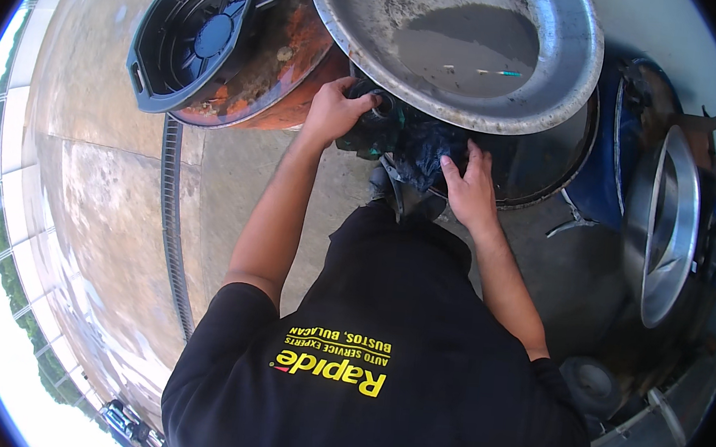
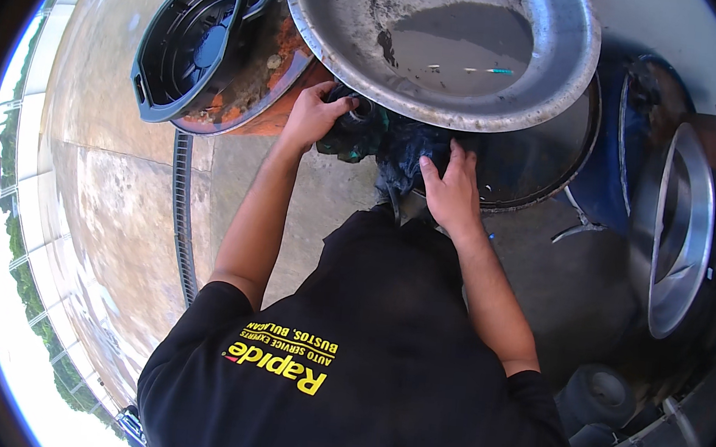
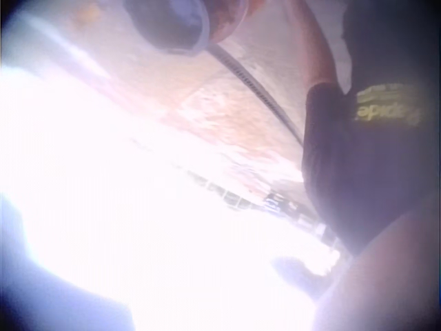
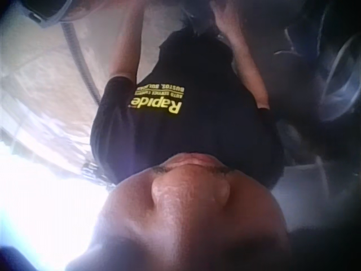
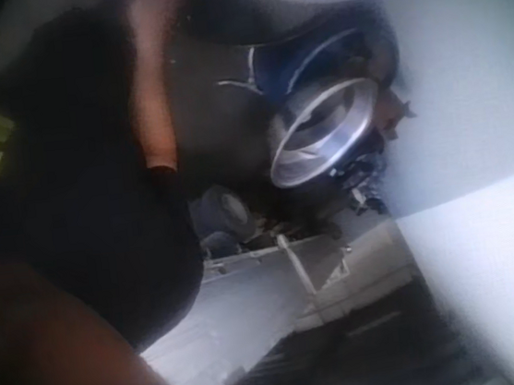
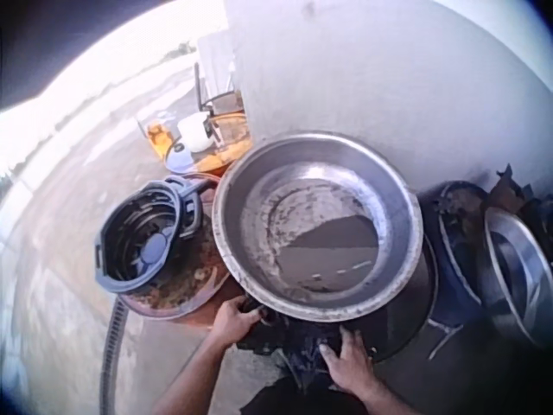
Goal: The person scrubs small mechanical parts, including bearings and a metal ring, in a metal basin using a toothbrush and a cloth. The person repeatedly dips the parts into the basin, scrubs them, and inspects them by hand.
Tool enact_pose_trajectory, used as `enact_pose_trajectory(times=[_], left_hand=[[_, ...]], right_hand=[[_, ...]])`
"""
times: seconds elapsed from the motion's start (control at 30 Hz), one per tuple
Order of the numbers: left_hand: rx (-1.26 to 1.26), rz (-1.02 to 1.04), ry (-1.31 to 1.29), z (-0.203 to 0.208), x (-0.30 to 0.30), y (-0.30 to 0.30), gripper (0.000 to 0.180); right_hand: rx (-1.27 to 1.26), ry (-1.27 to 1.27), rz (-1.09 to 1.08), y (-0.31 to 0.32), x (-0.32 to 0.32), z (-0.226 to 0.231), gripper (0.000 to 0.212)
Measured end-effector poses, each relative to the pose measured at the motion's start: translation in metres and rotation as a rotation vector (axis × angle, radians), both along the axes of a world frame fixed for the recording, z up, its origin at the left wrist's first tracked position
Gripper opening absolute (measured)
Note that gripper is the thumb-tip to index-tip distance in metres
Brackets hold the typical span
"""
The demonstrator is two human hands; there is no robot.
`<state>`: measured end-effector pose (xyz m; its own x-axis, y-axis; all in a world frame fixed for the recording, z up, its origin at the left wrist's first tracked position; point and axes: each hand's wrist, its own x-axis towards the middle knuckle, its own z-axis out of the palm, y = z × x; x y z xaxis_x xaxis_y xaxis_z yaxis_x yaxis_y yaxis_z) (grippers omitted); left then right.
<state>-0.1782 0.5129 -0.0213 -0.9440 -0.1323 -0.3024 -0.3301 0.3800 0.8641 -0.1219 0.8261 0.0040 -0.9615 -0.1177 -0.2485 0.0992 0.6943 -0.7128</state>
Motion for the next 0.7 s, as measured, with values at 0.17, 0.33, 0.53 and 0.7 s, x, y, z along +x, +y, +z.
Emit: enact_pose_trajectory(times=[0.17, 0.33, 0.53, 0.7], left_hand=[[-0.455, -0.039, 0.162, 0.003, -0.006, 0.002, 0.051], [-0.479, -0.105, 0.352, 0.023, 0.0, 0.005, 0.049], [-0.432, -0.295, 0.299, 0.029, 0.012, -0.006, 0.056], [-0.268, -0.361, 0.36, 0.018, 0.016, -0.023, 0.064]], right_hand=[[0.168, 0.429, 0.185, 0.009, 0.007, 0.023, 0.054], [-0.027, 0.467, 0.402, -0.034, -0.005, 0.028, 0.041], [0.075, 0.122, 0.357, -0.103, -0.046, 0.023, 0.046], [-0.011, 0.093, 0.303, -0.116, -0.061, -0.011, 0.047]])
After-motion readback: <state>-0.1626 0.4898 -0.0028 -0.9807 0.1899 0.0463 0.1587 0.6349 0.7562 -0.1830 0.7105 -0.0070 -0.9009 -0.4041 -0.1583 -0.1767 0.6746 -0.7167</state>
